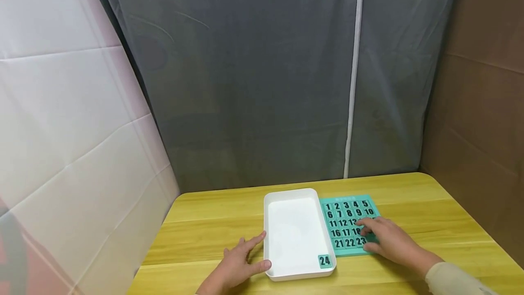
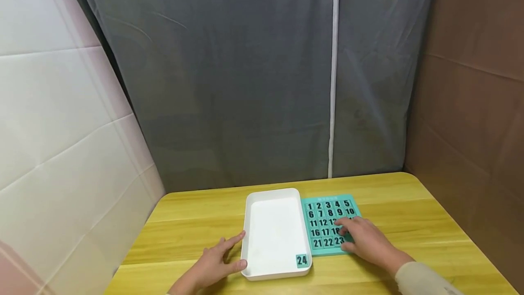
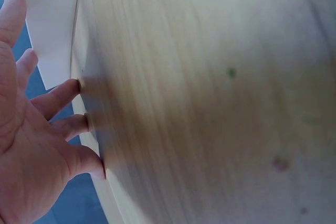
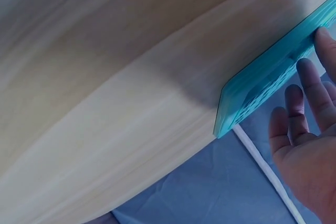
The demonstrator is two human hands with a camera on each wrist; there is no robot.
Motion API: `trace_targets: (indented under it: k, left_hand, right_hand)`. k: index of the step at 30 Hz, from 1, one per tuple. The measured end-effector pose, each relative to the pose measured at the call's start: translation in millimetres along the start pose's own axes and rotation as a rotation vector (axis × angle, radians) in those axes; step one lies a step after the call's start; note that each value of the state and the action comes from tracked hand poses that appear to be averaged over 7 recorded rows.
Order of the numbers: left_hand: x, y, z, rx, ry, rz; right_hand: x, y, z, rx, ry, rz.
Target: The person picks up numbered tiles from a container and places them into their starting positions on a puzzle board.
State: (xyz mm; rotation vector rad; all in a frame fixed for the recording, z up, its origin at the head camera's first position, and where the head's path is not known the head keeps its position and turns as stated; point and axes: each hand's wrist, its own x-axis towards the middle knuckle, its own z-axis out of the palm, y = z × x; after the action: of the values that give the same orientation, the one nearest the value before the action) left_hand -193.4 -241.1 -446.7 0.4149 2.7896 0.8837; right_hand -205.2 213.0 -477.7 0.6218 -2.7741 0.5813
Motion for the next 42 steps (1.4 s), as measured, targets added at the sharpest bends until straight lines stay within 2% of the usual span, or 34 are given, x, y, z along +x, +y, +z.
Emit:
trace_targets:
  k: [11, 14, 18, 24, 31, 34, 37, 42]
  left_hand:
    - [-0.6, -0.1, 0.0, -0.002, 0.002, 0.001]
    - [-0.4, -0.5, 0.2, -0.002, 0.001, -0.002]
    - [0.1, -0.8, 0.2, 0.008, 0.004, -0.002]
    - [-0.2, -1.0, 0.2, 0.013, 0.007, -0.003]
    - [-2.4, 2.1, 1.2, 0.001, -0.001, 0.004]
    - [-3.1, 4.8, -0.1, 0.008, 0.002, 0.004]
    - [-2.4, 6.3, -1.4, 0.015, 0.007, 0.007]
    - [-2.6, 5.8, -0.1, 0.013, 0.006, 0.008]
  right_hand:
    - [3, -1, 7, -0.001, 0.019, 0.002]
    - [6, -9, 6, 0.031, 0.034, 0.003]
    - [18, -35, 2, 0.106, 0.029, -0.022]
    - [38, -80, 4, 0.062, -0.032, -0.117]
    - [50, -110, 13, -0.055, -0.238, -0.06]
    - [53, -117, 15, -0.13, -0.285, -0.05]
    - [56, -119, 20, -0.159, -0.277, -0.055]
    - [56, -116, 33, -0.069, -0.219, -0.049]
